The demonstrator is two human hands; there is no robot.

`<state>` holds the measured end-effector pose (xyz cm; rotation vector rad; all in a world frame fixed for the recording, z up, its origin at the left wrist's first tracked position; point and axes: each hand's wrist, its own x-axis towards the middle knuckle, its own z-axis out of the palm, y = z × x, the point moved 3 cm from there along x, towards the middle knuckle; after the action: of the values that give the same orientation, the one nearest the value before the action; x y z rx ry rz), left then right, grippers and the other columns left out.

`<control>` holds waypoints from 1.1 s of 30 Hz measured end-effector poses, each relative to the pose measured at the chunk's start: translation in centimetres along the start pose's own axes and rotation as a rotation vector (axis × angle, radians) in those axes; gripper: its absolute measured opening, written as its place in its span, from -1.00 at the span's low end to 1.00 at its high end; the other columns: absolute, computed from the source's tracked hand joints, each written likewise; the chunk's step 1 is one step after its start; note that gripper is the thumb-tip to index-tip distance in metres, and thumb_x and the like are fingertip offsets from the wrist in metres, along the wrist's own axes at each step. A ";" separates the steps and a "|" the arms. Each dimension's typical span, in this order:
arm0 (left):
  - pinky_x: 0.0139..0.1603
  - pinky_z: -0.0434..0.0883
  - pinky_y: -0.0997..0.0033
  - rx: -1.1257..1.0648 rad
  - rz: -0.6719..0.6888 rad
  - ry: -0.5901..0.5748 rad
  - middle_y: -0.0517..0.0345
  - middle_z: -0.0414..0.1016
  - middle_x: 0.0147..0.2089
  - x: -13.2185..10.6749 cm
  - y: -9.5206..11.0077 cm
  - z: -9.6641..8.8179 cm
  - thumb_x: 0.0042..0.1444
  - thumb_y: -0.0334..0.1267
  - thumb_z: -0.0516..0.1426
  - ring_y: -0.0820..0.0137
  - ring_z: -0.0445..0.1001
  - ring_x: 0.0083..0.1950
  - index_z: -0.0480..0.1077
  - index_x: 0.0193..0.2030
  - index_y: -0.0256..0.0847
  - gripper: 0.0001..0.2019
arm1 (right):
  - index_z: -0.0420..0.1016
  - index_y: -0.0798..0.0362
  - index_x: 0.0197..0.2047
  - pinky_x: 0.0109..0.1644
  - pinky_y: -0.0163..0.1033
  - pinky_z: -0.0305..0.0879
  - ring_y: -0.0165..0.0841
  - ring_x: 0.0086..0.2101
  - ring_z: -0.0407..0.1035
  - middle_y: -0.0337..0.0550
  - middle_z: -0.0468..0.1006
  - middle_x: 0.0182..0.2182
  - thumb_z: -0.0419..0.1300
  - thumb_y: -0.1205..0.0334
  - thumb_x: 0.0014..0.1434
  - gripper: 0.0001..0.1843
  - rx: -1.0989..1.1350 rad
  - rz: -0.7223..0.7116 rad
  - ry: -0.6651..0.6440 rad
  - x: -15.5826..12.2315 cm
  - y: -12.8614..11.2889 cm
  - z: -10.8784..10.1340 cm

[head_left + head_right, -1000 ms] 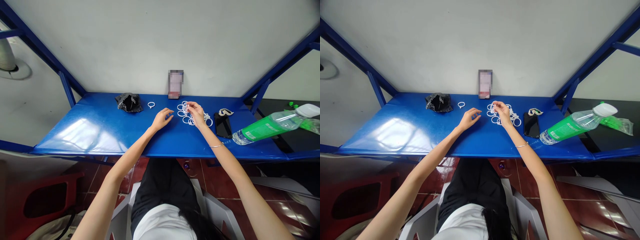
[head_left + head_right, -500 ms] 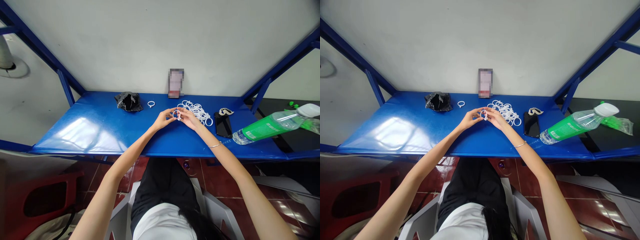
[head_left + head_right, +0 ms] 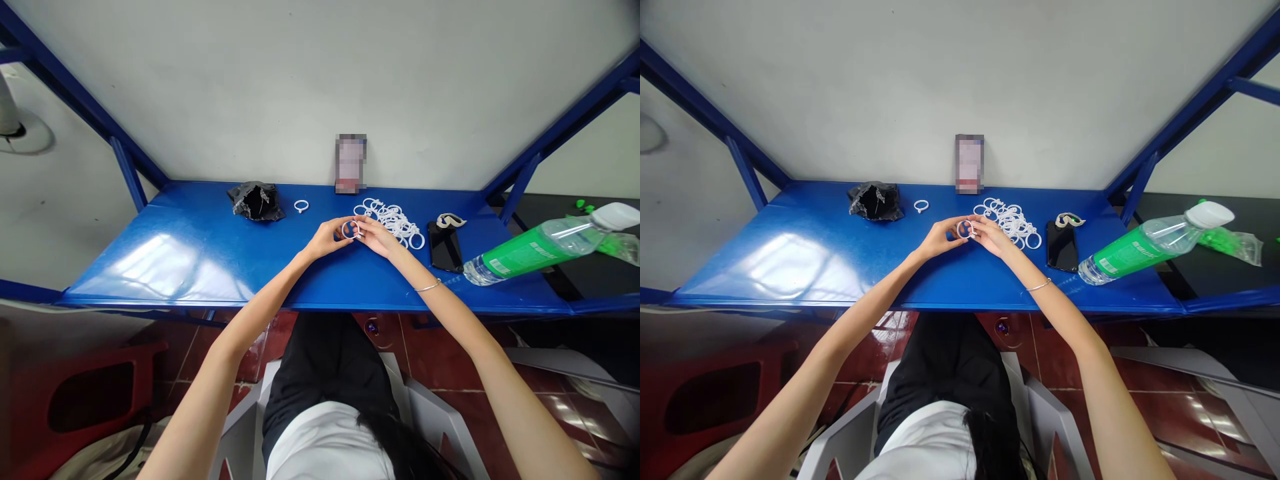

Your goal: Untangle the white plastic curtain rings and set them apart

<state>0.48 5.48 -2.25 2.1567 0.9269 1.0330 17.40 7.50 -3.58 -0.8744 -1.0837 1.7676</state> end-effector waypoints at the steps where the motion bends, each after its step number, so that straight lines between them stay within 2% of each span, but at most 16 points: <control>1: -0.19 0.52 0.38 0.053 0.014 -0.002 0.00 0.56 -0.12 0.0 0.1 -0.1 0.19 -0.03 0.23 0.42 0.51 -0.32 0.33 0.26 -0.25 -0.43 | 0.49 -0.03 -0.21 -0.23 -0.27 0.48 -0.43 -0.36 0.48 -0.26 0.62 -0.32 0.45 0.20 -0.07 -0.67 0.011 0.007 0.005 0.0 0.0 0.0; 6: -0.22 0.49 0.40 0.193 0.022 -0.027 0.06 0.53 -0.18 -0.1 0.2 -0.1 0.22 -0.11 0.19 0.41 0.48 -0.34 0.31 0.28 -0.24 -0.48 | 0.53 -0.01 -0.25 -0.24 -0.32 0.45 -0.47 -0.39 0.44 -0.28 0.61 -0.34 0.47 0.21 -0.12 -0.67 0.031 0.009 0.044 0.0 0.1 0.0; 11: -0.24 0.47 0.40 0.251 0.022 -0.018 0.07 0.51 -0.19 -0.1 0.2 -0.1 0.23 -0.13 0.18 0.41 0.48 -0.34 0.30 0.26 -0.25 -0.50 | 0.53 -0.01 -0.23 -0.14 -0.30 0.46 -0.45 -0.31 0.47 -0.27 0.58 -0.35 0.43 0.14 -0.07 -0.69 -0.090 -0.046 0.018 -0.4 -0.2 0.3; 16: -0.25 0.45 0.41 0.319 -0.011 0.080 0.04 0.50 -0.16 0.0 -0.3 -0.7 0.20 -0.19 0.19 0.42 0.47 -0.34 0.32 0.21 -0.26 -0.54 | 0.51 -0.06 -0.16 -0.09 -0.24 0.46 -0.41 -0.26 0.47 -0.27 0.56 -0.28 0.39 0.07 -0.02 -0.66 -0.248 -0.164 0.029 -0.8 -0.5 0.7; 20: -0.27 0.43 0.42 0.365 -0.046 0.148 0.06 0.50 -0.17 0.0 -0.8 -1.3 0.20 -0.16 0.20 0.43 0.45 -0.37 0.33 0.19 -0.24 -0.55 | 0.48 -0.07 -0.14 -0.06 -0.18 0.45 -0.33 -0.19 0.46 -0.21 0.54 -0.23 0.39 0.06 -0.01 -0.64 -0.482 -0.354 0.067 -1.0 -1.0 0.9; 26: -0.28 0.41 0.43 0.393 -0.057 0.150 0.06 0.51 -0.17 0.0 -0.6 -1.4 0.19 -0.14 0.20 0.44 0.44 -0.37 0.34 0.18 -0.24 -0.55 | 0.47 -0.04 -0.18 -0.01 -0.08 0.45 -0.29 -0.25 0.47 -0.17 0.54 -0.26 0.27 0.15 0.12 -0.82 -0.765 -0.602 0.110 -1.7 -1.8 1.7; 33: -0.28 0.42 0.42 0.398 -0.055 0.154 0.06 0.52 -0.18 0.0 -0.4 -1.4 0.19 -0.12 0.21 0.43 0.44 -0.37 0.36 0.17 -0.26 -0.55 | 0.49 -0.06 -0.21 -0.04 -0.03 0.46 -0.24 -0.26 0.47 -0.14 0.57 -0.25 0.23 0.08 0.19 -0.85 -0.895 -0.663 0.152 -2.0 -2.2 1.8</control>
<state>-0.78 5.94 -1.77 2.3749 1.3531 1.0709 17.27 5.69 -0.68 -0.9658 -1.8321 0.6237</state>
